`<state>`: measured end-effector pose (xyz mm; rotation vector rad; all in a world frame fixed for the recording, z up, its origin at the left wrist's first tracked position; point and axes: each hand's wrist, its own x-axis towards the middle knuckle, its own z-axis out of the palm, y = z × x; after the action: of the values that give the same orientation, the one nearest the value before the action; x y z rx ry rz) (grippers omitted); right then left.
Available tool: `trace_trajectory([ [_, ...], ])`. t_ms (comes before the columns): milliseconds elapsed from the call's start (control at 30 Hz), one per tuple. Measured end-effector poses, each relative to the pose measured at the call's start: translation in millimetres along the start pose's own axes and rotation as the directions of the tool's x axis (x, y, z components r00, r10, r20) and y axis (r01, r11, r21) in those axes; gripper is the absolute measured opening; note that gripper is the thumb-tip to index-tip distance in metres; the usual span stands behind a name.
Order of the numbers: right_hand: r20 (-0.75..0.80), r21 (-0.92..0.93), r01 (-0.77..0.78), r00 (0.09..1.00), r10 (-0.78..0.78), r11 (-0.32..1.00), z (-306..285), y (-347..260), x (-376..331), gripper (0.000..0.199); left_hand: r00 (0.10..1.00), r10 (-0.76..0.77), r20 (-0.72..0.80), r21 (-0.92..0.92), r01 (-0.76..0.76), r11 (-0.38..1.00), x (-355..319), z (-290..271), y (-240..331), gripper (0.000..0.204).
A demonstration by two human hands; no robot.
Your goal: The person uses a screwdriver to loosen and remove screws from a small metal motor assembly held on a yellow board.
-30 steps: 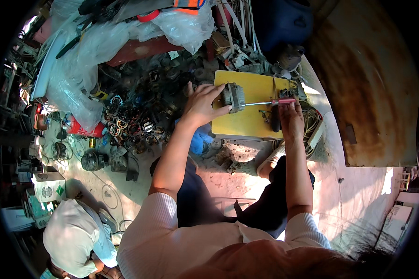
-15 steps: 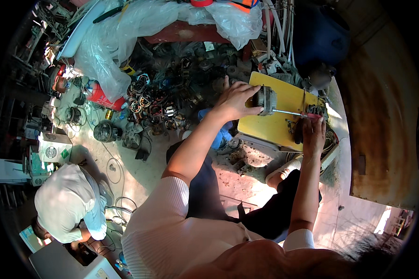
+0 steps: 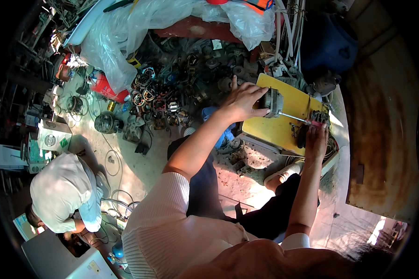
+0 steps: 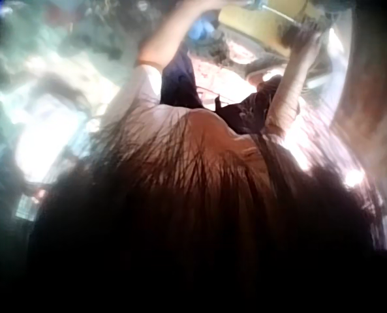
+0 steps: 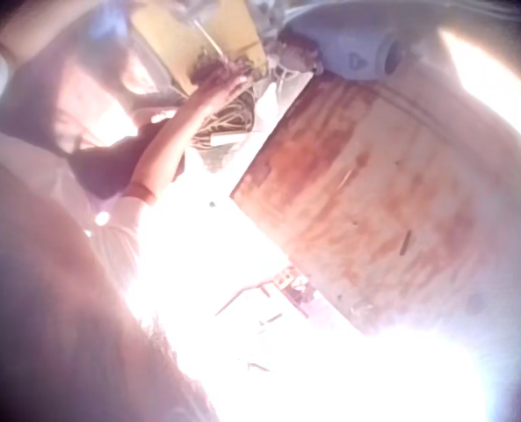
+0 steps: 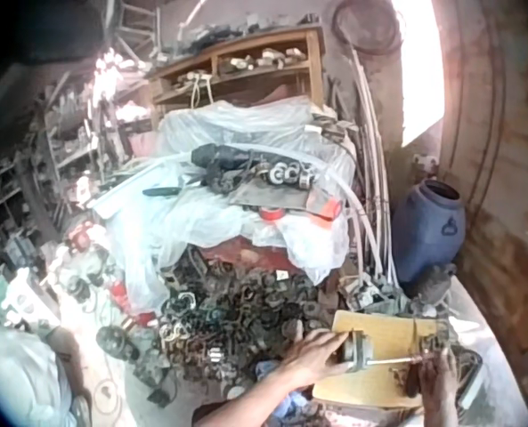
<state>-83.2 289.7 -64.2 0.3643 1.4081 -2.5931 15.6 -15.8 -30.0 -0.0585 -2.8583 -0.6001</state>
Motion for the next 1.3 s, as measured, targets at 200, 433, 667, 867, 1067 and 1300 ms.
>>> trace_trajectory([
  [200, 0.121, 0.029, 0.048, 0.991, -0.051, 0.998, -21, 9, 14, 0.038, 0.997, 0.025, -0.073, 0.032, -0.023, 0.999, -2, 15, -2, 0.080],
  [433, 0.039, -0.044, 0.017, 0.999, -0.015, 0.999, 1, 3, -1, 0.035, 0.993, 0.017, -0.119, 0.043, -0.012, 0.999, -6, 21, -2, 0.078],
  [667, 0.062, 0.007, 0.061, 0.996, -0.061, 0.998, -12, 8, 10, 0.038, 0.986, 0.037, -0.161, 0.041, -0.031, 0.999, -4, 24, 2, 0.071],
  [867, 0.072, -0.014, 0.042, 0.997, -0.041, 0.999, -2, 5, 0, 0.035, 0.989, -0.007, -0.145, 0.009, 0.008, 1.000, -3, 26, 2, 0.071],
  [1067, 0.131, 0.034, 0.043, 0.990, -0.047, 0.999, -10, 7, 6, 0.021, 0.999, 0.017, -0.038, -0.057, -0.019, 0.998, -5, 5, -1, 0.072],
  [1300, 0.074, 0.033, 0.027, 0.997, -0.029, 0.999, 5, 5, -6, 0.026, 0.999, 0.024, 0.029, -0.130, -0.020, 0.991, -3, -1, -8, 0.075],
])
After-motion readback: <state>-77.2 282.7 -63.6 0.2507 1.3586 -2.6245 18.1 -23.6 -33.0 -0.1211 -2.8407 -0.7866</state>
